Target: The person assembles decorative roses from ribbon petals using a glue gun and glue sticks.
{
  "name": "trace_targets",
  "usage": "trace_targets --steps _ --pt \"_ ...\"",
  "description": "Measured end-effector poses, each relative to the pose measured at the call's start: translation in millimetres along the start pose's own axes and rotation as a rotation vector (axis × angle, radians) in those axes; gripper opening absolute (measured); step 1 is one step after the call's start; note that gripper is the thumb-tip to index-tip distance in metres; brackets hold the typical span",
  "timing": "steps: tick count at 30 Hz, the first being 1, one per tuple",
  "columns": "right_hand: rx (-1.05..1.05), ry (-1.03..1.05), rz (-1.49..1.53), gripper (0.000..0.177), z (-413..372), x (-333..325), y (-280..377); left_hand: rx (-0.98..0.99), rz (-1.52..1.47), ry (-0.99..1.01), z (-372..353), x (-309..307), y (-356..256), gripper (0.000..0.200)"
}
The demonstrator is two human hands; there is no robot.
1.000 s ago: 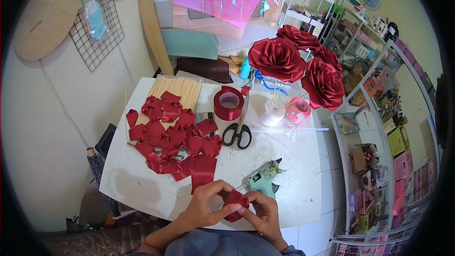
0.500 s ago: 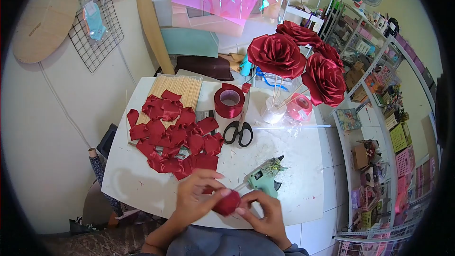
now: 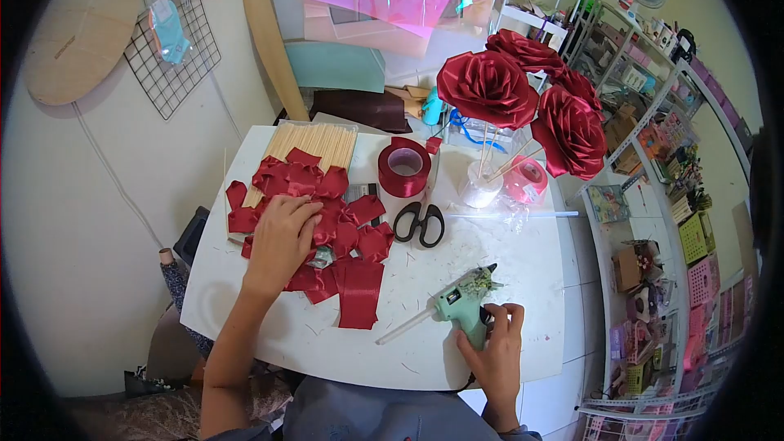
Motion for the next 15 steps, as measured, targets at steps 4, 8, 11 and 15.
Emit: trace_targets --steps 4,8,11,15 --pt "0.034 -0.007 0.146 0.044 1 -4 -4 0.019 0.328 0.036 -3 -7 -9 0.023" --pt "0.137 0.003 0.656 0.037 0 -2 -18 0.069 0.435 -0.07 -3 -14 -15 0.026" --pt "0.163 -0.001 0.941 0.033 -1 1 -20 0.029 0.242 -0.113 -3 -22 -10 0.029" --pt "0.192 -0.015 0.987 0.03 -2 5 -16 0.063 0.113 -0.16 7 -38 -15 0.035"
Point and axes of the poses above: each hand's wrist, its own z-axis towards the middle knuckle, its own x-axis out of the palm, y = z × x, the point moved 7 cm from there along z, towards the middle knuckle, and after that the axes turned 1 degree about x, right-handed, at the moved point
